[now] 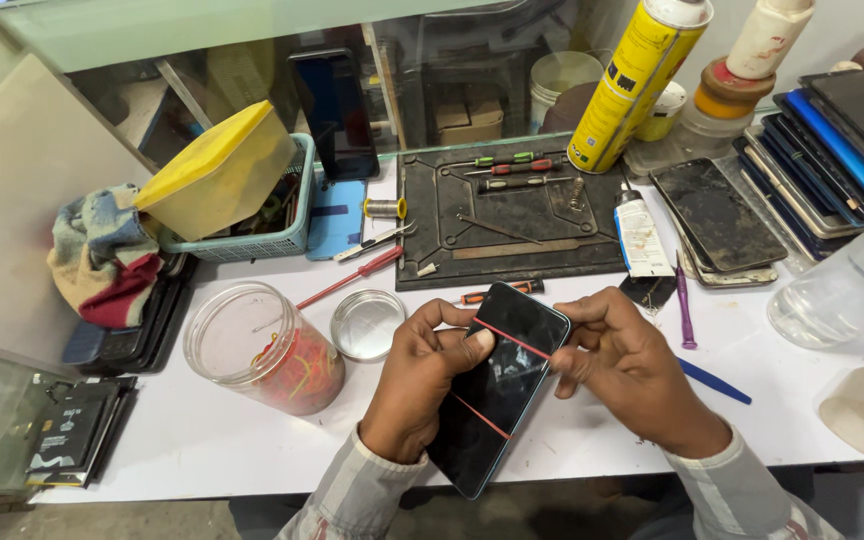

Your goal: The person unscrews the screws on the back of a smartphone with a screwdriver, pries around the back cover with a blue pry tool, and removes the back cover. They then stretch red rubber bands around the phone body, take more rubber bands from a jar, and wrap additional bands around the device.

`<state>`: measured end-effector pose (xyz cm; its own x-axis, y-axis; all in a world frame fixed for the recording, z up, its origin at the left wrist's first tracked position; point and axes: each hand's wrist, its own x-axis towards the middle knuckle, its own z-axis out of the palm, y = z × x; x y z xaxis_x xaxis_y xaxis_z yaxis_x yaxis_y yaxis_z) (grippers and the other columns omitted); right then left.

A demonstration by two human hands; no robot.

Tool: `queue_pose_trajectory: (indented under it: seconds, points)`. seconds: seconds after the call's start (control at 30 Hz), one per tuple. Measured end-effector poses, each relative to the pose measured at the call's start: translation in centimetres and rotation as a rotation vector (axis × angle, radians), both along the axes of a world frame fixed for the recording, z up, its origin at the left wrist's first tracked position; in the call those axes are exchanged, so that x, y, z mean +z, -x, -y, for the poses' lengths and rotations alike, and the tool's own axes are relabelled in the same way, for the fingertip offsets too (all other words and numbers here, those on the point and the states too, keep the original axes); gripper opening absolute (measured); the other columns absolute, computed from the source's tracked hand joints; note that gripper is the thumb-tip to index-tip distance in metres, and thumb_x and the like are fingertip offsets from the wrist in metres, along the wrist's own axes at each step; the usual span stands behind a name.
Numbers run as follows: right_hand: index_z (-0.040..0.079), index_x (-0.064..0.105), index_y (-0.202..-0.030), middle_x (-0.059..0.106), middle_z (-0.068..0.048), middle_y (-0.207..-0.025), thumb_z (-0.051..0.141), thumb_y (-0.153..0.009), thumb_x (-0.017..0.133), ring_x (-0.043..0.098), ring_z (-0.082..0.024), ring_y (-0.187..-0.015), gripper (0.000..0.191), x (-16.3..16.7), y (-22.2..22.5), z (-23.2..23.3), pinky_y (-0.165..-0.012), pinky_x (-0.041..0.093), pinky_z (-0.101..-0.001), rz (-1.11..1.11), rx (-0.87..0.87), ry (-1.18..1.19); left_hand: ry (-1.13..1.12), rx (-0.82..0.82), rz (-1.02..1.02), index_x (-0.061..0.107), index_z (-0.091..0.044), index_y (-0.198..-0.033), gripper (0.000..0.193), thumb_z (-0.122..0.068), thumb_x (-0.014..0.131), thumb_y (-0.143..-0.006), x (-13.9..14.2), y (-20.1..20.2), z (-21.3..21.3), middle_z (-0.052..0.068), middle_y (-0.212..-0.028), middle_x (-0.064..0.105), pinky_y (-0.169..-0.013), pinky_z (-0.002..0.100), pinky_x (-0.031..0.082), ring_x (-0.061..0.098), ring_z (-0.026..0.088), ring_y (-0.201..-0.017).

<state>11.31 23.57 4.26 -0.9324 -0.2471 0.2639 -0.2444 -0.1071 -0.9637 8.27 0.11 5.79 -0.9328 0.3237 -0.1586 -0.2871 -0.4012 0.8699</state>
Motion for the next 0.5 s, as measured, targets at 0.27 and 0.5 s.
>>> queue_pose_trajectory:
  seconds: [0.27,0.5]
  points:
    - [0.004,0.049,-0.127,0.069,-0.010,-0.099,0.021,-0.098,0.058,0.070,-0.013,-0.078,0.035,0.8,0.1,0.7,-0.060,0.061,-0.0263,0.007,-0.055,-0.077,-0.010,0.044,-0.020,0.057,0.001,-0.111,0.024,0.000,0.069,-0.090,0.0,0.2,-0.3,0.014,-0.086,0.077,-0.065,0.025,0.057,0.072,0.014,-0.073]
    - [0.002,0.062,-0.097,0.070,-0.007,-0.076,0.038,-0.108,0.043,0.068,-0.014,-0.062,0.042,0.3,0.3,2.7,-0.058,0.057,-0.0272,0.145,-0.168,-0.053,0.009,0.170,-0.126,0.056,-0.001,-0.117,0.026,-0.003,0.064,-0.092,0.2,0.3,-1.5,0.014,-0.091,0.076,-0.066,0.025,0.058,0.072,0.014,-0.076]
